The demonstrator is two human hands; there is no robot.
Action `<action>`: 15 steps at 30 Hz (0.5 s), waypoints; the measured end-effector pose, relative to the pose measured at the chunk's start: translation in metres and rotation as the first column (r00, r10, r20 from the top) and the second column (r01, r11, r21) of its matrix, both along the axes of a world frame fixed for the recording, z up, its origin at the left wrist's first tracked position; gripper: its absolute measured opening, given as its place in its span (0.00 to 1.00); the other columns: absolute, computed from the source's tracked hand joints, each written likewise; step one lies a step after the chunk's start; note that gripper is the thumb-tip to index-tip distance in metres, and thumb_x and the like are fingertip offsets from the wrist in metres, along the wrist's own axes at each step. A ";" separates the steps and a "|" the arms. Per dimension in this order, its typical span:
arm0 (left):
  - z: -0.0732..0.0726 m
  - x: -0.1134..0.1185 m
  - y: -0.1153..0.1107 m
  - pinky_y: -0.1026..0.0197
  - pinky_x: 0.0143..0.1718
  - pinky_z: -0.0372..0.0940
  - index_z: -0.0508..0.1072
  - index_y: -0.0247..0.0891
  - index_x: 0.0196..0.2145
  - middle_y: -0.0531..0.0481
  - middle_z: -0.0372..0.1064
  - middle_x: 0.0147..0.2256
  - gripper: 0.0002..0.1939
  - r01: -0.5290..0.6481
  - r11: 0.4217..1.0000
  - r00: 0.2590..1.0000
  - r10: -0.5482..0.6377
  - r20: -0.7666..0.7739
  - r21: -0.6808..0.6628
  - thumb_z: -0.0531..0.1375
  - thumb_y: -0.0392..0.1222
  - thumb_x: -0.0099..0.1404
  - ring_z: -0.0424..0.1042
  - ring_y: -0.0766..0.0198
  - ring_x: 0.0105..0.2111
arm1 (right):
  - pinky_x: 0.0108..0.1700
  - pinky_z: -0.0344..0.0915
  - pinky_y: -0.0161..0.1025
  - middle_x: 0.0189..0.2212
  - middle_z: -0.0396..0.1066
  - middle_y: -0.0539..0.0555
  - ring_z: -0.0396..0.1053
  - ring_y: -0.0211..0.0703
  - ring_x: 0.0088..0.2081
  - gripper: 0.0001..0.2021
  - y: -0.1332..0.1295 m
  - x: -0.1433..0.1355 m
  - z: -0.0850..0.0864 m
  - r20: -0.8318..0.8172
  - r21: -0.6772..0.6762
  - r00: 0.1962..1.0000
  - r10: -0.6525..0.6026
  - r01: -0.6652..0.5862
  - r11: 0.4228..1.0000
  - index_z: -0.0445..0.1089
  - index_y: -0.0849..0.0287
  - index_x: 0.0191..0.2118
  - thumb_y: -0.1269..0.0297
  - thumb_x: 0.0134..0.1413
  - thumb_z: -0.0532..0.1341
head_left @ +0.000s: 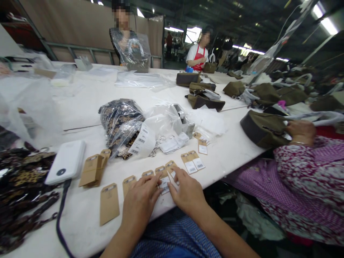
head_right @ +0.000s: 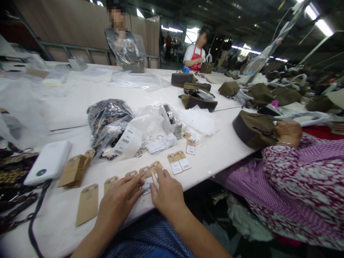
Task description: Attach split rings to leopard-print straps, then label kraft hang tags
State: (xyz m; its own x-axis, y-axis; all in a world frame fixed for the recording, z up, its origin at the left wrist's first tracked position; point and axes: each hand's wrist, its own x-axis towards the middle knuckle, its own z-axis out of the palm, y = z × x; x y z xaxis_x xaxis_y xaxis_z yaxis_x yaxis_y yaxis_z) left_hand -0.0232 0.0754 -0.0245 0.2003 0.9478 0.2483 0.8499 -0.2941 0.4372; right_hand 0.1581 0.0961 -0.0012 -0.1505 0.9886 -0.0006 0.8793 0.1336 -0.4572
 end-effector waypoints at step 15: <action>0.000 0.002 0.001 0.50 0.46 0.68 0.74 0.43 0.52 0.46 0.77 0.44 0.17 0.071 0.996 0.995 -0.067 -0.077 0.046 0.60 0.37 0.65 0.73 0.51 0.48 | 0.32 0.60 0.33 0.41 0.72 0.50 0.72 0.39 0.33 0.18 -0.035 0.029 -0.014 0.131 0.135 0.952 0.276 -0.293 0.947 0.67 0.46 0.58 0.67 0.65 0.53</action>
State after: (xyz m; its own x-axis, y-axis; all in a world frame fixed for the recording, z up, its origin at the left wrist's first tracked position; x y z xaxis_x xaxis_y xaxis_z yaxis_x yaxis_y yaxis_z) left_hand -0.0210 0.0761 -0.0243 0.2844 0.9182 0.2758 0.8568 -0.3725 0.3566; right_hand 0.1871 0.0607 -0.0147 -0.4327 0.8943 0.1137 0.8376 0.4454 -0.3162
